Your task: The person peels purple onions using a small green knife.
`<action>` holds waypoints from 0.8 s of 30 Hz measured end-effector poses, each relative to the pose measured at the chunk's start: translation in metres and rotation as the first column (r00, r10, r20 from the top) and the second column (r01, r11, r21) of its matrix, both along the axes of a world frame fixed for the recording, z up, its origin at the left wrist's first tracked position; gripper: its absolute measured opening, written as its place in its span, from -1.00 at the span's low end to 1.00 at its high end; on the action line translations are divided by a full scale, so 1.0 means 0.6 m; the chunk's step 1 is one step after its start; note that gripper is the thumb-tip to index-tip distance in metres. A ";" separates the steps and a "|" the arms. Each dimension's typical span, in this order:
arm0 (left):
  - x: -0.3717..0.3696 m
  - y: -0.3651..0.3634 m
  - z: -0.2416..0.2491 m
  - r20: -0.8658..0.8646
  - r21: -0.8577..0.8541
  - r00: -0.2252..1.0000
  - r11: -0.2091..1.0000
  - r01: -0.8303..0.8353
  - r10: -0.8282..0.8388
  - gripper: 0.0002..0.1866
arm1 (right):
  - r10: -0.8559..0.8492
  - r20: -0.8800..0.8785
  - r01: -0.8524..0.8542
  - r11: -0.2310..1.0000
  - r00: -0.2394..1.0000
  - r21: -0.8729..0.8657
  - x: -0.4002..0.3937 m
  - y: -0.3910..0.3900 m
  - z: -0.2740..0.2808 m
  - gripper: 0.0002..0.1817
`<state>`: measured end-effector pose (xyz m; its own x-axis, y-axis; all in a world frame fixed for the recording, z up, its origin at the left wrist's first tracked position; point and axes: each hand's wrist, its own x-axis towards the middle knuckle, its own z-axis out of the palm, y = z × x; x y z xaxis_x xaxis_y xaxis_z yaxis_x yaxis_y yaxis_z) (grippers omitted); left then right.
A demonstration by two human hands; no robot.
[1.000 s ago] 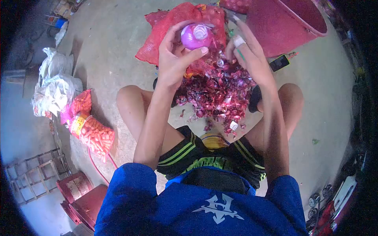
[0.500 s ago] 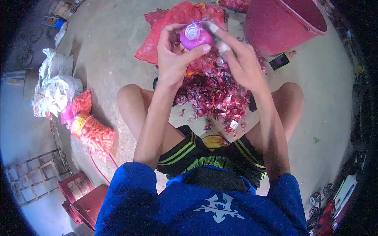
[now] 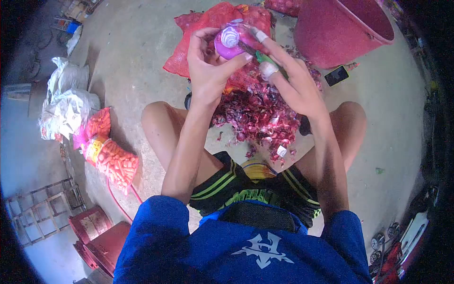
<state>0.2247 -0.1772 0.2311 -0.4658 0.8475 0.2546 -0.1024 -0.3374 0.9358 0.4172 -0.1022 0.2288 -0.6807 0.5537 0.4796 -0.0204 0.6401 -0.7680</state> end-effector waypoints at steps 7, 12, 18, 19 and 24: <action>0.001 0.004 -0.006 -0.066 0.007 0.997 0.999 -0.049 0.049 -0.24 | -0.113 0.050 0.115 0.992 0.992 -0.052 -0.007 -0.010 0.000 -0.35; -0.001 0.010 -0.005 -0.085 0.010 0.993 0.997 -0.078 0.079 -0.22 | 0.076 -0.179 -0.191 0.558 0.981 -0.808 -0.002 -0.003 0.008 -0.34; 0.005 0.014 -0.003 -0.080 0.008 0.996 0.999 -0.031 0.032 -0.23 | 0.073 -0.102 -0.116 0.843 0.992 -0.526 -0.003 -0.008 0.017 -0.33; 0.007 0.014 -0.005 -0.054 0.027 0.998 0.999 -0.019 0.021 -0.22 | 0.056 -0.114 -0.102 0.884 0.992 -0.456 -0.010 -0.008 0.005 -0.37; 0.009 0.011 -0.005 0.069 0.054 0.992 0.993 0.106 -0.109 -0.19 | -0.056 -0.132 -0.016 0.874 0.990 -0.487 -0.009 0.013 0.003 -0.45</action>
